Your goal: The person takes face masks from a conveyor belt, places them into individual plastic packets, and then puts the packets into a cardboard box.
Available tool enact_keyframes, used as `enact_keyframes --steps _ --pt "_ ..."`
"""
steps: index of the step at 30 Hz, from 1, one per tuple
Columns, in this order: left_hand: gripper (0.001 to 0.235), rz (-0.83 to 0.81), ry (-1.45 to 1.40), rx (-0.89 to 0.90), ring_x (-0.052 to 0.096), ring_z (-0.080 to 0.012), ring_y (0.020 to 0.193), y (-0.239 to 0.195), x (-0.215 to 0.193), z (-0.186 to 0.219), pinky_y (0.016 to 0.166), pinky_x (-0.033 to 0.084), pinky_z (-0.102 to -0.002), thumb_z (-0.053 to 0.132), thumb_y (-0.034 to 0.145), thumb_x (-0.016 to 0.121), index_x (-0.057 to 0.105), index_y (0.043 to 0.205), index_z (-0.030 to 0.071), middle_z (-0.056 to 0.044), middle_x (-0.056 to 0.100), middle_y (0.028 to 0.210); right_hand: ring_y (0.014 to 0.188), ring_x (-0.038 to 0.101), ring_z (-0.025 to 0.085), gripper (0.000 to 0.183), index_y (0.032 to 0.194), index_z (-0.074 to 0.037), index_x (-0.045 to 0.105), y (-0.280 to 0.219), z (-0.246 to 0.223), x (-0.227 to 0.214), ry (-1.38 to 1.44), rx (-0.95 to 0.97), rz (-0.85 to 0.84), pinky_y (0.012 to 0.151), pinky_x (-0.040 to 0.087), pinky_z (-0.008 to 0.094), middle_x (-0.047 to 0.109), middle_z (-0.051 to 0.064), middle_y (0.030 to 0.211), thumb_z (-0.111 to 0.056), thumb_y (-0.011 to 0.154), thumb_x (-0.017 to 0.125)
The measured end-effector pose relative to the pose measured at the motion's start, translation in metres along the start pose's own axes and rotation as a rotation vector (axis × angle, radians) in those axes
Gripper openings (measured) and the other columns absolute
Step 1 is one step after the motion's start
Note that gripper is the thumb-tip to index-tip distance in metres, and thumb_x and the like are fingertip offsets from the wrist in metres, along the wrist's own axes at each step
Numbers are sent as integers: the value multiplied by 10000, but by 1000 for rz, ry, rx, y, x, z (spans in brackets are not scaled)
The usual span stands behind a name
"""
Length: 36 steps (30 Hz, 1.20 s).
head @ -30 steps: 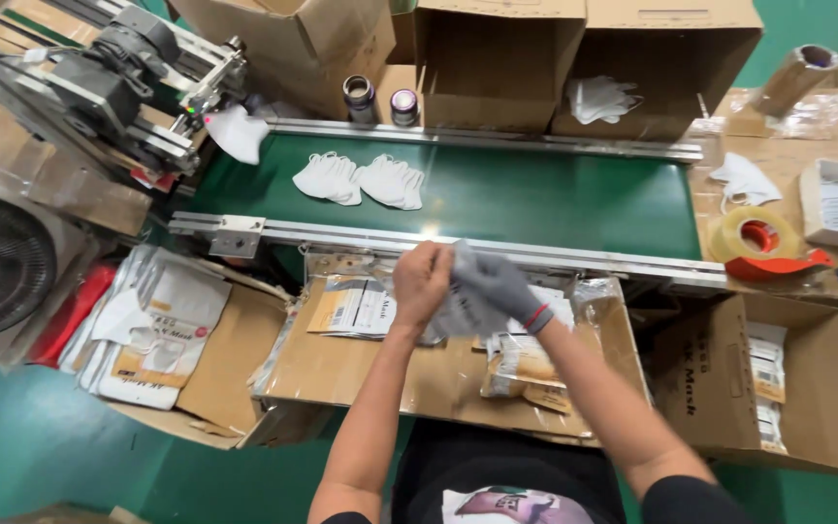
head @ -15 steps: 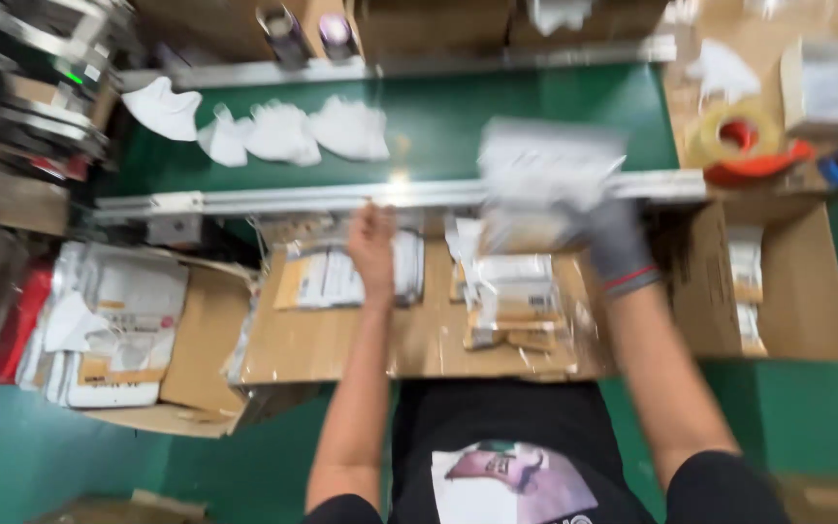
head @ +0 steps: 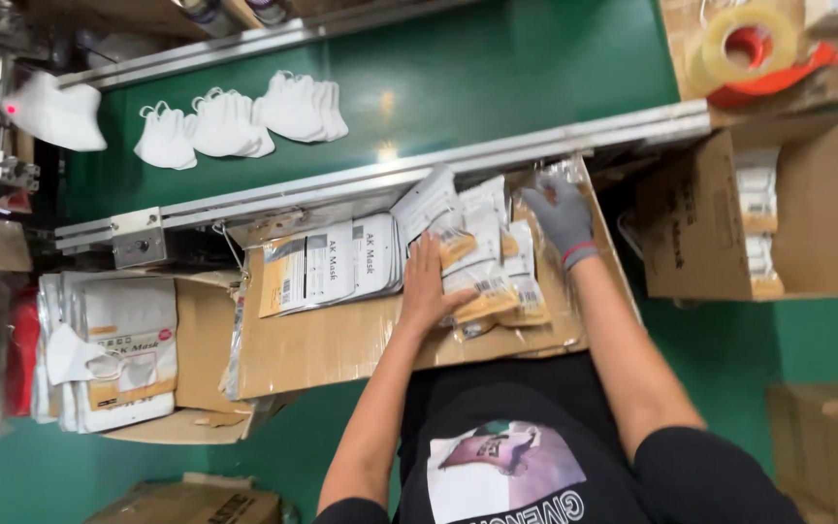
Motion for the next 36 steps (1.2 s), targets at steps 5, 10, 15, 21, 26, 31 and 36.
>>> enact_keyframes --steps 5,10,15,21,26,31,36 --pt "1294 94 -287 114 234 -421 1549 3 -19 -3 1268 199 -424 388 609 930 193 1603 10 -263 257 1659 1080 481 175 370 1453 -83 549 -19 104 68 67 34 -412 947 400 246 524 82 1249 -161 1103 457" --pt "1316 0 -642 -7 380 -365 1473 -6 -41 -2 1224 297 -385 298 541 872 155 1611 26 -253 340 1612 910 603 209 583 1333 -14 656 -32 -21 49 809 779 -414 815 473 362 717 85 1101 -437 938 728" --pt "1149 -216 247 160 257 -584 1407 -6 -3 72 1134 281 -540 519 643 949 347 1582 243 -389 184 1610 1022 670 141 610 1281 -63 668 -25 -65 54 213 306 -563 883 554 321 739 55 1162 -393 793 829" --pt "657 -63 -429 223 641 -331 1235 6 -43 75 1032 479 -409 259 789 820 615 1387 81 -183 668 1391 1135 661 181 621 1343 -20 669 -43 5 46 517 466 -415 974 533 287 731 125 1257 -144 776 889" --pt "303 468 -584 73 675 -173 1067 29 -109 36 981 525 -302 49 1004 654 674 1300 -8 -102 715 1161 1221 600 184 848 1473 -90 484 -86 -23 -129 708 269 -11 1054 509 355 620 78 1378 -45 714 859" --pt "270 449 -656 -81 671 -163 1003 48 -63 -51 891 531 -301 140 1121 572 616 1313 -44 -142 701 1107 1200 636 187 756 1408 -36 528 -84 -40 -399 377 245 483 1039 548 351 665 69 1323 -86 723 844" --pt "228 228 -663 -221 712 -209 957 70 14 -8 867 559 -322 79 1033 620 662 1207 -64 -156 735 1047 1107 657 200 700 1292 -25 635 -27 160 -467 345 365 164 1017 516 345 718 88 1235 -230 673 891"
Point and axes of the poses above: each hand's wrist, its own y-axis towards the middle knuckle, its own x-axis out of the palm, z = x × y, the point moved 5 cm from there along y, towards the middle knuckle
